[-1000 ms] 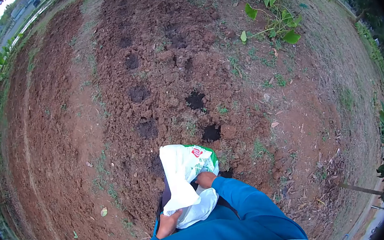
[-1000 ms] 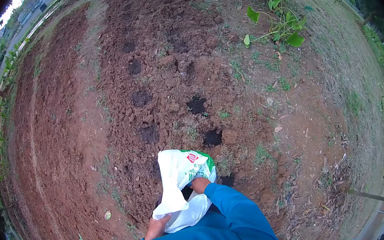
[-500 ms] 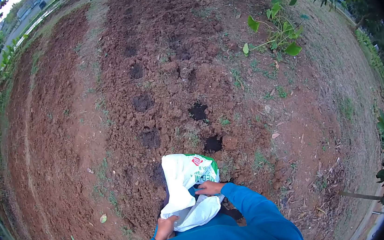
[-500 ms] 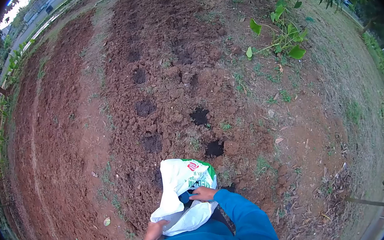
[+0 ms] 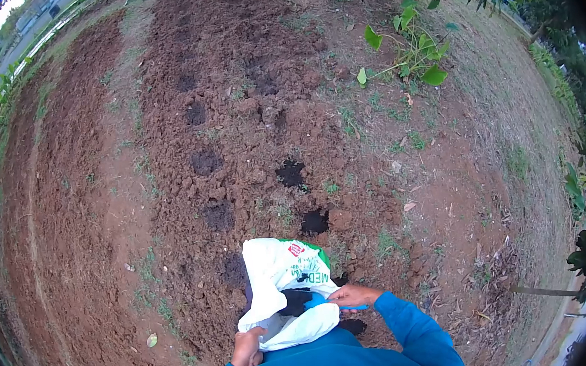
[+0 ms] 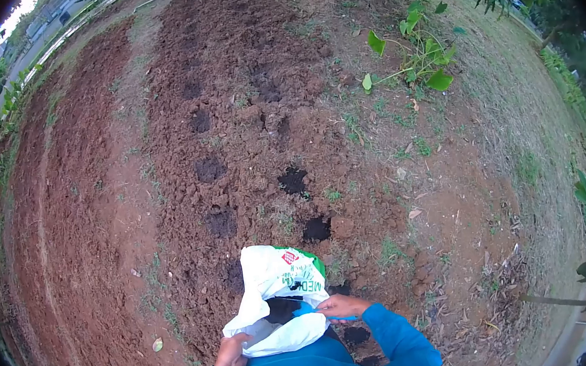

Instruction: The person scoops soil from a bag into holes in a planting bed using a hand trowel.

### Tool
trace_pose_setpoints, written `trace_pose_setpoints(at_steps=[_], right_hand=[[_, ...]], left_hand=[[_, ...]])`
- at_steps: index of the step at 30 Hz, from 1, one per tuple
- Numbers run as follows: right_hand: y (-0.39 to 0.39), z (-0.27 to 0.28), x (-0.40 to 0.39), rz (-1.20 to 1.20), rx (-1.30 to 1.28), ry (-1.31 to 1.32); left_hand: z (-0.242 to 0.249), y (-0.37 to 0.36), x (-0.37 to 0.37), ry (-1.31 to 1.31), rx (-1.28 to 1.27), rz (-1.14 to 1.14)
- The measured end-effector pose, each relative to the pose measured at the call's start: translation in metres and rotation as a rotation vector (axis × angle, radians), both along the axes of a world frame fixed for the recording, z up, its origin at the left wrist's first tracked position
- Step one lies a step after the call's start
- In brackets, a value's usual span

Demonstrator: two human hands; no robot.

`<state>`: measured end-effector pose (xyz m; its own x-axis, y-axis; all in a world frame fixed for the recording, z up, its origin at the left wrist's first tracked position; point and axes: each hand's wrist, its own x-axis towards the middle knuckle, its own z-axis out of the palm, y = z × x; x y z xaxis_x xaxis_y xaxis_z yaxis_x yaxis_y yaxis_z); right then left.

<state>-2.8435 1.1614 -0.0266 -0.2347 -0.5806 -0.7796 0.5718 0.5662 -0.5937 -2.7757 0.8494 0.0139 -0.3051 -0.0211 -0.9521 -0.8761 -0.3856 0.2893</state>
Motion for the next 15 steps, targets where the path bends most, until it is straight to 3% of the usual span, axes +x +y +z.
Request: trace_pose_setpoints(at_steps=[7, 9, 12, 15], right_hand=[[0.038, 0.035, -0.013, -0.272, 0.002, -0.062], [0.047, 0.035, -0.027, -0.397, 0.005, -0.027], [0.054, 0.029, -0.068, -0.565, 0.034, 0.033], [0.048, 0.024, -0.147, -0.554, 0.089, 0.172]], left_hand=[[0.007, 0.013, -0.003, 0.076, -0.040, 0.031], [0.014, 0.020, -0.005, 0.180, -0.032, 0.157], [0.016, 0.018, -0.005, 0.170, -0.014, 0.157], [0.006, 0.014, 0.002, 0.162, -0.032, 0.126]])
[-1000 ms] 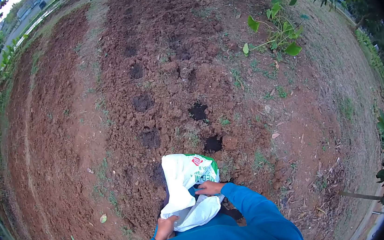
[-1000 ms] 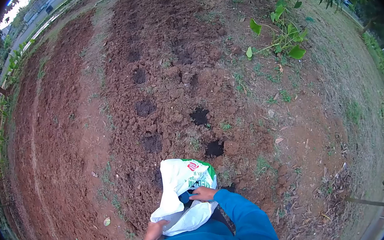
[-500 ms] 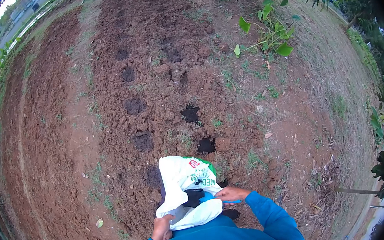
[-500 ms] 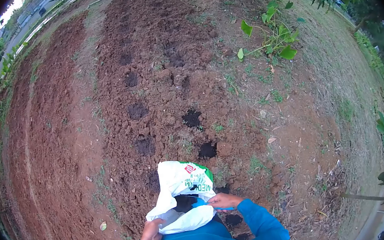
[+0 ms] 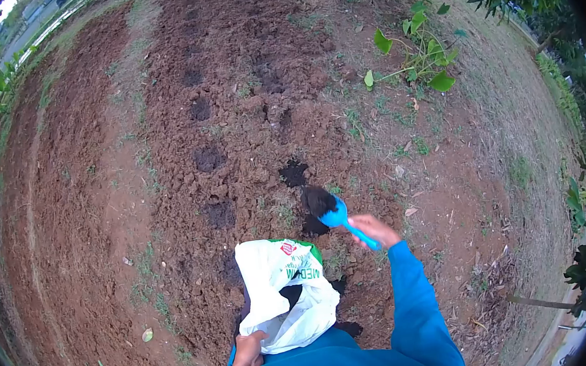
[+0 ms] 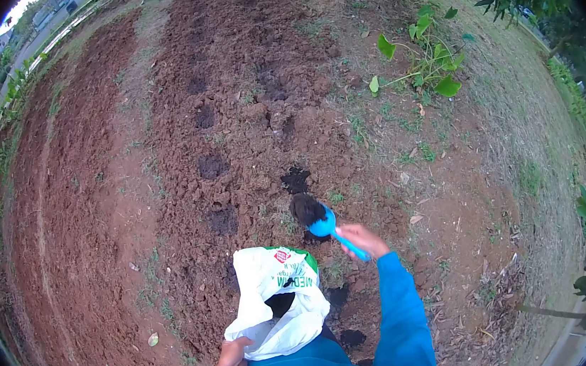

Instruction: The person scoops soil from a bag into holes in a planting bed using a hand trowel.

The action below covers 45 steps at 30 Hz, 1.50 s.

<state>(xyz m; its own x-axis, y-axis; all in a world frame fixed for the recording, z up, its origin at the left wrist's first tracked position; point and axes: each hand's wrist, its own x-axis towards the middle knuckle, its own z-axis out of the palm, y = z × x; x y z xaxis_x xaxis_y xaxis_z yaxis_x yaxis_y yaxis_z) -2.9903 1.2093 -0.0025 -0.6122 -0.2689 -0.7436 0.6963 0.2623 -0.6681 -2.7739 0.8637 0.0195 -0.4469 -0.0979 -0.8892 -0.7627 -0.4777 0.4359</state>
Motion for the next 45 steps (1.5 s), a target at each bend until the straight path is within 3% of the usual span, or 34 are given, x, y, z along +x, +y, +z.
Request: trace_pose_setpoints(at_steps=[2, 5, 7, 8, 10, 12, 17, 20, 22, 23, 24, 25, 27, 29, 31, 33, 35, 36, 37, 38, 42, 44, 45], right_hand=[[-0.007, -0.025, -0.066, -0.097, -0.074, 0.052], [-0.025, -0.049, -0.115, -0.226, 0.136, 0.012], [-0.039, -0.045, -0.128, -0.071, 0.436, -0.039], [-0.037, -0.053, -0.122, -0.008, 0.465, -0.051], [-0.026, -0.051, -0.093, 0.038, 0.268, -0.004], [-0.021, -0.018, -0.057, 0.155, 0.177, -0.014], [-0.016, 0.031, 0.027, 0.597, 0.017, -0.263], [-0.047, 0.006, 0.066, 0.851, 0.027, -0.238], [-0.086, -0.021, 0.086, 0.952, 0.205, 0.050], [-0.109, -0.038, 0.095, 1.043, 0.415, 0.333], [-0.121, -0.086, 0.117, 0.872, 0.460, 0.563], [-0.134, -0.113, 0.117, 0.930, 0.524, 0.710], [-0.169, -0.136, 0.105, 1.069, 0.992, 0.518], [-0.168, -0.169, 0.097, 0.874, 1.255, 0.536], [-0.169, -0.173, 0.098, 0.835, 1.200, 0.438], [-0.180, -0.177, 0.108, 1.061, 1.073, 0.456], [-0.190, -0.172, 0.121, 0.868, 0.972, 0.391], [-0.177, -0.182, 0.127, 0.497, 0.680, 0.424], [-0.174, -0.196, 0.126, 0.766, 0.684, 0.450], [-0.168, -0.190, 0.124, 1.043, 0.582, 0.710], [-0.172, -0.168, 0.106, 1.096, 0.473, 0.648], [-0.170, -0.155, 0.100, 1.392, 0.613, 0.835], [-0.170, -0.151, 0.093, 1.436, 0.780, 0.747]], left_hand=[[0.007, 0.005, -0.007, 0.011, -0.016, 0.031], [-0.003, 0.000, 0.002, -0.025, -0.060, -0.006], [-0.007, -0.005, -0.003, -0.051, -0.082, -0.055], [-0.007, -0.004, -0.002, -0.067, -0.076, -0.044], [-0.007, -0.005, -0.001, -0.087, -0.070, -0.025], [-0.011, -0.007, 0.000, -0.068, -0.069, -0.018], [-0.005, -0.002, -0.014, -0.130, -0.047, -0.041], [-0.010, 0.004, -0.015, -0.156, -0.096, -0.096], [-0.025, 0.014, -0.007, 0.095, -0.173, -0.002], [-0.023, 0.011, -0.008, 0.096, -0.177, -0.009], [-0.019, 0.007, -0.010, 0.022, -0.157, -0.094], [-0.015, 0.003, -0.012, -0.053, -0.140, -0.178], [-0.005, 0.004, -0.019, -0.044, -0.143, -0.184], [0.020, 0.009, -0.033, -0.089, -0.211, -0.234], [0.023, 0.011, -0.030, -0.024, -0.143, -0.195], [0.035, 0.018, -0.034, -0.027, -0.152, -0.257], [0.030, 0.012, -0.026, 0.002, -0.165, -0.359], [0.029, 0.013, -0.022, -0.011, -0.184, -0.363], [0.029, 0.013, -0.022, -0.025, -0.200, -0.373], [0.029, 0.013, -0.021, -0.037, -0.260, -0.429], [0.034, 0.005, -0.012, -0.021, -0.213, -0.160], [0.015, -0.001, 0.006, -0.013, -0.186, -0.021], [0.010, -0.005, 0.012, -0.003, -0.153, 0.090]])
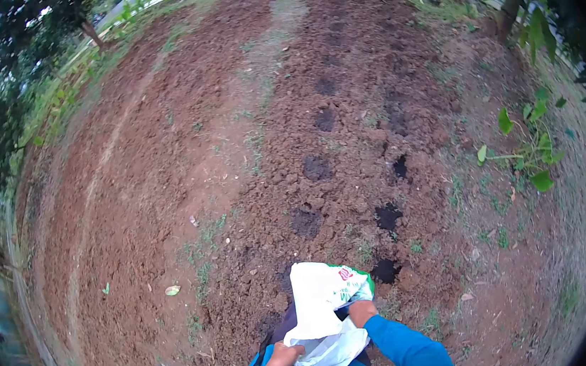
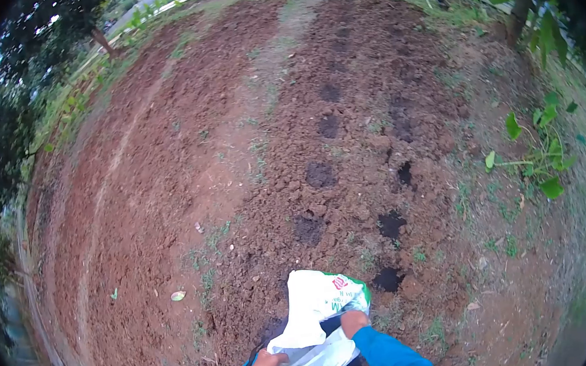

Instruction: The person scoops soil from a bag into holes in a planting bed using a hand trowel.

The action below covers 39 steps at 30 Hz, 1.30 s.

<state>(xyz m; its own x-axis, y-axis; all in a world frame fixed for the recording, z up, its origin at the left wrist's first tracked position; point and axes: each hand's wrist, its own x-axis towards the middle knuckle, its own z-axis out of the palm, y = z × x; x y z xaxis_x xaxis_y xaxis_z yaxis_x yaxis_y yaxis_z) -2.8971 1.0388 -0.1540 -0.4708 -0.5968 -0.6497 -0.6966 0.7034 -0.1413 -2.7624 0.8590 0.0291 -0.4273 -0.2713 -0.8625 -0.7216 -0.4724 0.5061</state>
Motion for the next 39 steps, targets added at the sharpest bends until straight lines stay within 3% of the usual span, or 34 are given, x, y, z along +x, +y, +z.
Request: trace_pose_setpoints(at_steps=[2, 4, 6, 7, 8, 10, 11, 14, 20, 24, 28, 30, 32, 35, 38, 39], right_hand=[[0.001, 0.011, -0.019, -0.085, 0.193, 0.002], [-0.004, -0.041, -0.007, 0.022, 0.188, 0.020], [-0.017, -0.091, 0.006, -0.048, -0.223, 0.164], [-0.024, -0.091, 0.007, -0.089, -0.428, 0.224], [-0.022, -0.089, 0.003, -0.065, -0.425, 0.223], [-0.019, -0.066, -0.012, -0.372, -0.238, -0.108], [-0.014, -0.077, -0.011, -0.410, -0.289, -0.161], [-0.027, -0.079, -0.019, -0.297, -0.250, -0.207], [-0.048, -0.082, -0.026, -0.084, -0.133, -0.336], [-0.068, -0.078, -0.030, 0.037, -0.068, -0.416], [-0.087, -0.021, -0.039, -0.046, -0.132, -0.494], [-0.084, -0.026, -0.037, 0.006, -0.550, -0.577], [-0.081, -0.022, -0.037, 0.022, -0.566, -0.610], [-0.073, -0.026, -0.039, 0.035, -0.508, -0.656], [-0.067, -0.007, -0.041, 0.017, -0.467, -0.683], [-0.067, 0.007, -0.044, -0.073, -0.350, -0.793]], left_hand=[[0.021, 0.000, -0.004, -0.011, 0.006, -0.029], [0.020, 0.002, 0.001, -0.020, 0.014, -0.064], [0.001, 0.005, 0.013, 0.019, 0.025, -0.084], [0.014, 0.004, 0.007, -0.020, 0.037, -0.095], [0.007, 0.003, 0.011, -0.016, 0.042, -0.072], [-0.006, 0.005, 0.021, 0.027, 0.069, -0.103], [-0.007, 0.005, 0.025, 0.028, 0.073, -0.075], [0.008, -0.001, 0.023, 0.038, 0.110, -0.006], [-0.002, 0.002, 0.030, -0.027, 0.082, -0.136], [-0.001, 0.003, 0.032, 0.016, 0.052, -0.041], [-0.006, 0.006, 0.032, 0.004, 0.047, 0.090], [-0.005, 0.005, 0.031, 0.003, 0.044, 0.157], [-0.004, 0.004, 0.031, 0.001, 0.041, 0.216], [-0.003, -0.001, 0.029, 0.067, 0.080, 0.503], [-0.014, -0.005, 0.035, 0.101, 0.094, 0.552], [-0.014, -0.007, 0.035, 0.095, 0.097, 0.547]])
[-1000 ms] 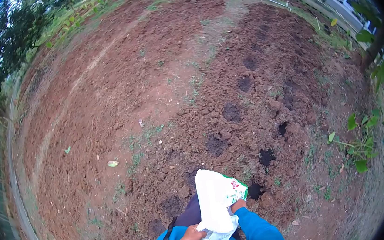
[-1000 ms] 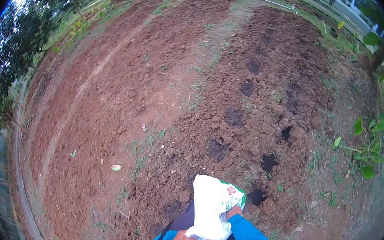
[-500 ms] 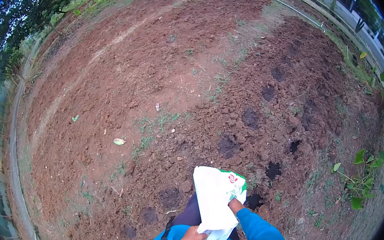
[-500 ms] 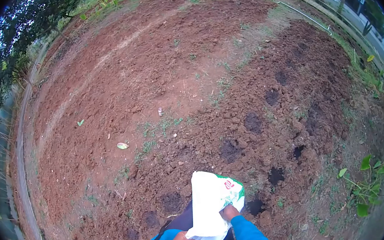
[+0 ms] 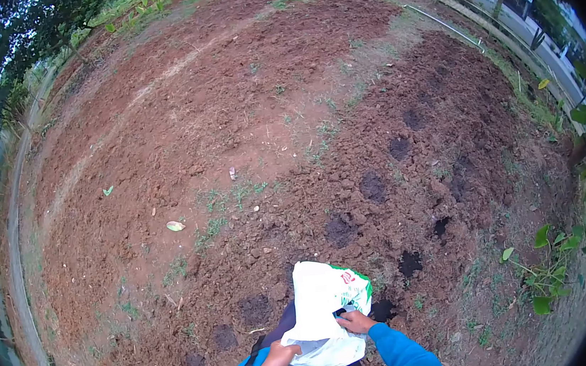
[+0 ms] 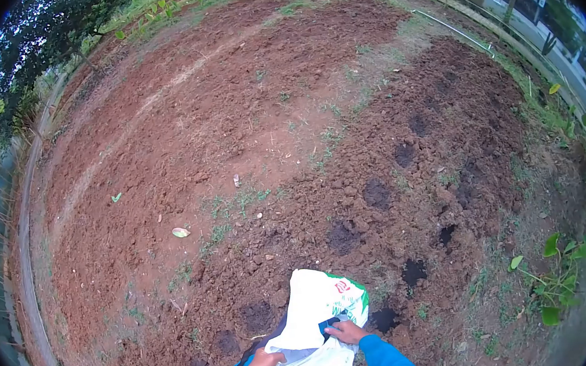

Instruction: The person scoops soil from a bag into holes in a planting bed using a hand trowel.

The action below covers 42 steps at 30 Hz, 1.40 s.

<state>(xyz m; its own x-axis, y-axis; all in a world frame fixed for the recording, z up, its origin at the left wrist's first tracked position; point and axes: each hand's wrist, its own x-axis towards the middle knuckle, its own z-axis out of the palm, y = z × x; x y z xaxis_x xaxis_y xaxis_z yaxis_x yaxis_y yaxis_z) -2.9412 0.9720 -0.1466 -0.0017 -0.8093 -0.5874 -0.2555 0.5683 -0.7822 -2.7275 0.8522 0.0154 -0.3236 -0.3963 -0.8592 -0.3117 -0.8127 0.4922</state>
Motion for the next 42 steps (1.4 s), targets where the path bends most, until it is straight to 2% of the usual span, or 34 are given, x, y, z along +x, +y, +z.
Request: trace_pose_setpoints(at_steps=[2, 5, 9, 13, 15, 19, 22, 23, 26, 31, 34, 35, 37, 42], right_hand=[[0.007, 0.016, 0.000, -0.059, 0.190, -0.221], [0.016, 0.053, -0.003, -0.082, 0.230, -0.212], [0.046, 0.067, -0.008, -0.139, 0.203, -0.212], [0.075, 0.087, -0.006, -0.208, 0.295, -0.323], [0.090, 0.091, -0.002, -0.272, 0.359, -0.343], [0.110, 0.107, 0.003, -0.422, 0.364, -0.409], [0.131, 0.103, 0.007, -0.668, 0.278, -0.446], [0.137, 0.101, 0.004, -0.670, 0.280, -0.447], [0.146, 0.107, -0.013, -0.941, 0.180, -0.468], [0.146, 0.114, -0.088, -1.215, 0.140, -0.368], [0.147, 0.097, -0.154, -1.278, 0.076, -0.212], [0.148, 0.088, -0.175, -1.314, 0.149, -0.163], [0.152, 0.062, -0.198, -1.249, 0.528, 0.157], [0.157, 0.050, -0.164, -1.222, 0.561, 0.081]], left_hand=[[-0.002, -0.001, 0.000, -0.013, 0.002, -0.018], [-0.007, -0.003, 0.002, -0.022, 0.024, -0.017], [-0.011, -0.004, 0.001, 0.013, 0.027, -0.026], [-0.007, -0.006, -0.005, -0.013, 0.056, -0.122], [-0.011, -0.005, -0.007, -0.022, 0.028, -0.086], [-0.003, -0.009, -0.014, -0.034, 0.032, -0.121], [0.003, -0.009, -0.016, -0.115, 0.053, -0.182], [-0.007, -0.007, -0.013, -0.072, 0.043, -0.150], [-0.007, -0.005, -0.013, -0.043, 0.033, -0.133], [-0.010, -0.006, -0.005, -0.054, 0.031, -0.186], [-0.011, -0.009, -0.003, -0.043, 0.057, -0.176], [-0.006, -0.008, -0.004, -0.038, 0.038, -0.159], [-0.011, -0.009, 0.000, -0.029, 0.031, -0.167], [-0.015, -0.011, 0.000, -0.032, 0.025, -0.178]])
